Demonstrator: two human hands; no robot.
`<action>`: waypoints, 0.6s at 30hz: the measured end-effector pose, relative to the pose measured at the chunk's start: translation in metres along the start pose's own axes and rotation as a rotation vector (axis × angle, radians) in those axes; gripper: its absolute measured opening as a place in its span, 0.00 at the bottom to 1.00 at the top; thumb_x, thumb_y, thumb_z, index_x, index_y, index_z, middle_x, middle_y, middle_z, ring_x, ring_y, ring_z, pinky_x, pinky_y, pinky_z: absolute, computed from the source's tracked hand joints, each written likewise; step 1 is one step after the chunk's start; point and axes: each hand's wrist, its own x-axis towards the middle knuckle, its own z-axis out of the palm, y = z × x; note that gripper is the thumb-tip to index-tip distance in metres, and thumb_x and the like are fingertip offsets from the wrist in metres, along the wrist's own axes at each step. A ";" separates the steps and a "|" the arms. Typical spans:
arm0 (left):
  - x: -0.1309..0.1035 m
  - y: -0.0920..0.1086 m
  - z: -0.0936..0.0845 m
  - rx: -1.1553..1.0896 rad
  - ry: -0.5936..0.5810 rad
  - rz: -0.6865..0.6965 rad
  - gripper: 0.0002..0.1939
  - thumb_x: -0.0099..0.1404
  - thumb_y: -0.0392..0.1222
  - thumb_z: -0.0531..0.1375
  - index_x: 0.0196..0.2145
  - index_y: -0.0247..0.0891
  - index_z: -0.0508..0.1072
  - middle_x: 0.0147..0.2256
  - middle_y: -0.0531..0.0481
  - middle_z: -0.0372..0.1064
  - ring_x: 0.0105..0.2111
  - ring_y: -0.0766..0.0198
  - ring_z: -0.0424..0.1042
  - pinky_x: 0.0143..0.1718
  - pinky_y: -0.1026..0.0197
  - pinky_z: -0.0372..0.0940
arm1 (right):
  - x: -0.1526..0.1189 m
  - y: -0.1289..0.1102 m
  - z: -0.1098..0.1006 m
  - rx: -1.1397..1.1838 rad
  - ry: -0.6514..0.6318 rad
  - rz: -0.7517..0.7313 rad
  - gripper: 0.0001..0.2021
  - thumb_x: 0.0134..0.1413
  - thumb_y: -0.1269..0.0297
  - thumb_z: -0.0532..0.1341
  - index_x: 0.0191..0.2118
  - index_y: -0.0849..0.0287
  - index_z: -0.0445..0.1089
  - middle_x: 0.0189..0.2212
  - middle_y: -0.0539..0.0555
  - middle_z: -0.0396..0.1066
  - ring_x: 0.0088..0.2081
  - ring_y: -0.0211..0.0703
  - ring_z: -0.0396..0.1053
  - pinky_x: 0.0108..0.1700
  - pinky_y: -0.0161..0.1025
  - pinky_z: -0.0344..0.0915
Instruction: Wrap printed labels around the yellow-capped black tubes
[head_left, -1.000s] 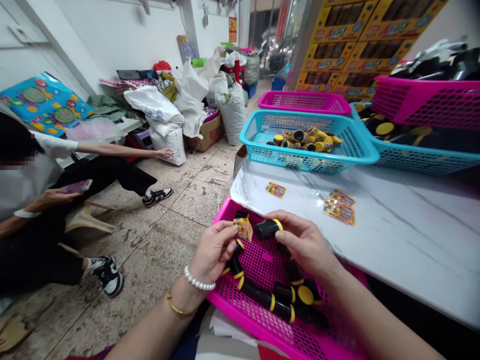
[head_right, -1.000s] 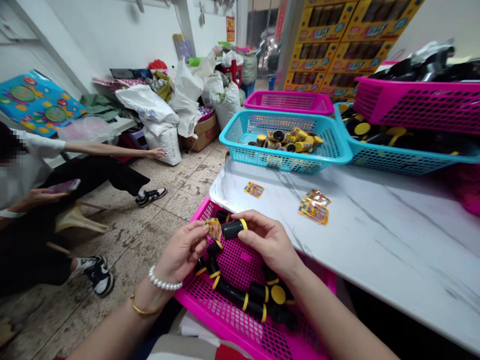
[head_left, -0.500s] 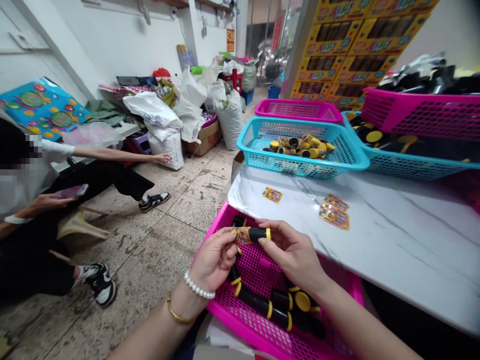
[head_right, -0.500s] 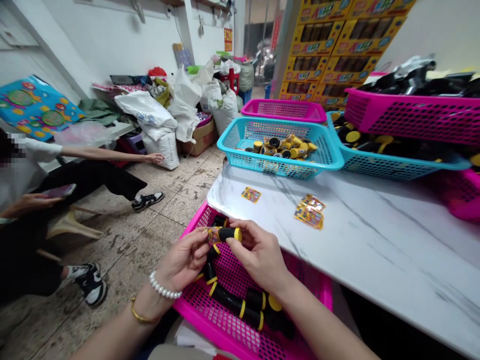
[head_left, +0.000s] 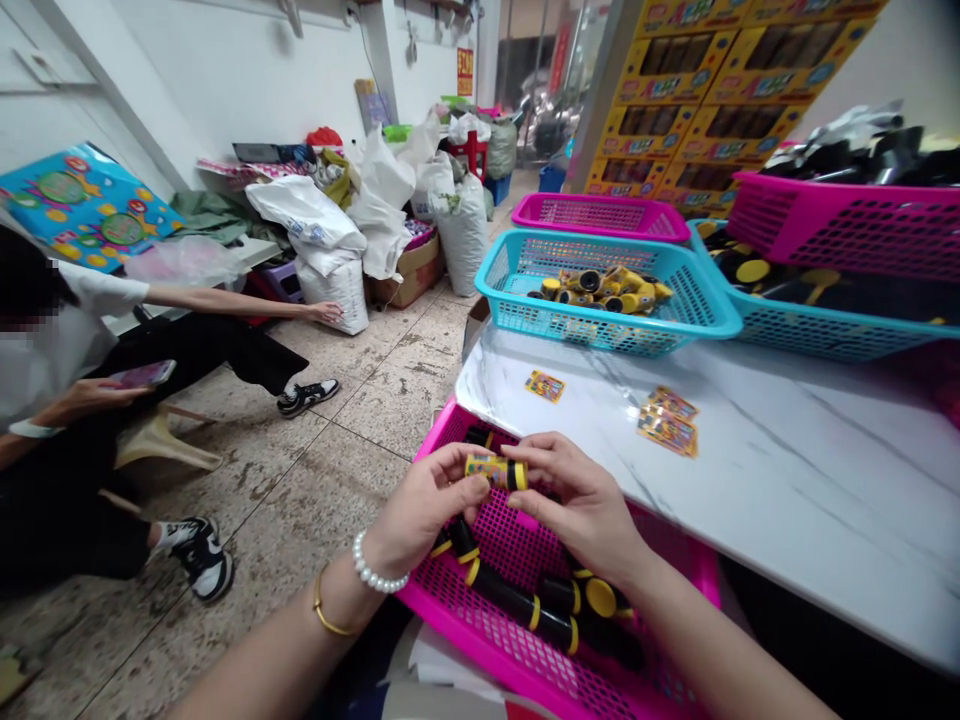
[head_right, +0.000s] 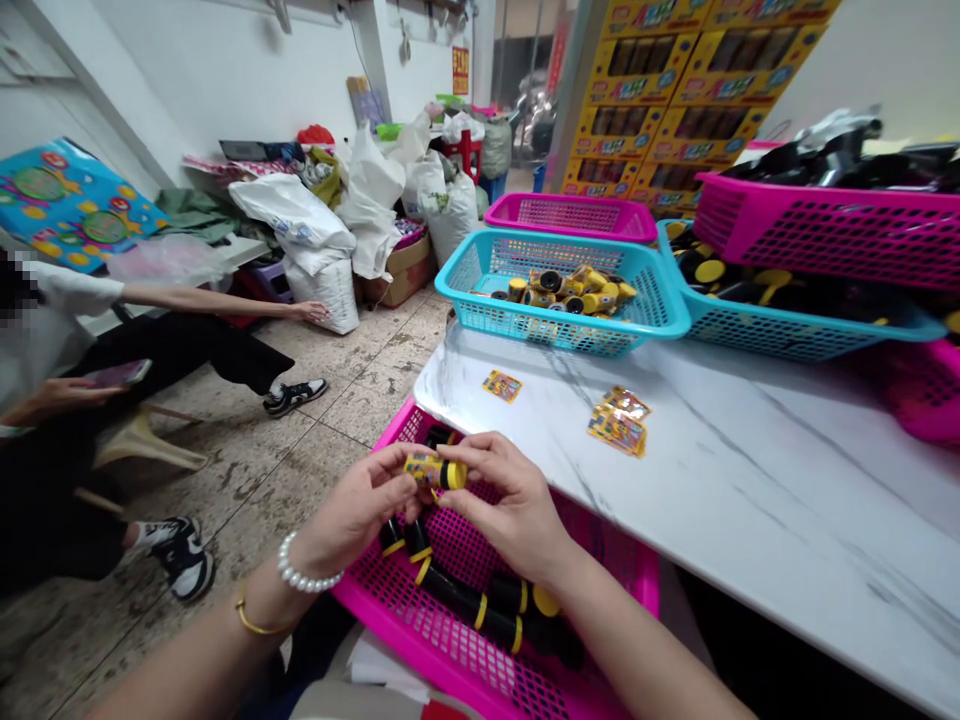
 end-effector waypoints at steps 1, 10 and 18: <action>0.001 0.002 0.001 0.034 -0.040 -0.007 0.19 0.56 0.43 0.68 0.44 0.34 0.72 0.34 0.48 0.71 0.27 0.71 0.66 0.27 0.67 0.61 | 0.000 0.000 0.001 -0.026 -0.012 -0.017 0.19 0.52 0.69 0.66 0.50 0.48 0.72 0.43 0.54 0.68 0.44 0.43 0.71 0.43 0.41 0.73; 0.010 0.007 0.006 0.174 -0.074 -0.038 0.21 0.58 0.46 0.66 0.46 0.34 0.71 0.30 0.51 0.70 0.26 0.70 0.66 0.28 0.65 0.60 | -0.002 0.005 -0.003 -0.302 0.038 -0.246 0.15 0.52 0.72 0.66 0.46 0.54 0.72 0.40 0.54 0.75 0.42 0.43 0.74 0.45 0.43 0.72; 0.008 0.007 0.012 0.359 -0.029 0.269 0.11 0.62 0.38 0.62 0.43 0.35 0.74 0.40 0.46 0.73 0.39 0.65 0.70 0.42 0.62 0.64 | 0.005 0.005 0.013 0.265 0.098 0.215 0.09 0.46 0.65 0.70 0.35 0.57 0.73 0.28 0.50 0.76 0.29 0.39 0.74 0.33 0.37 0.73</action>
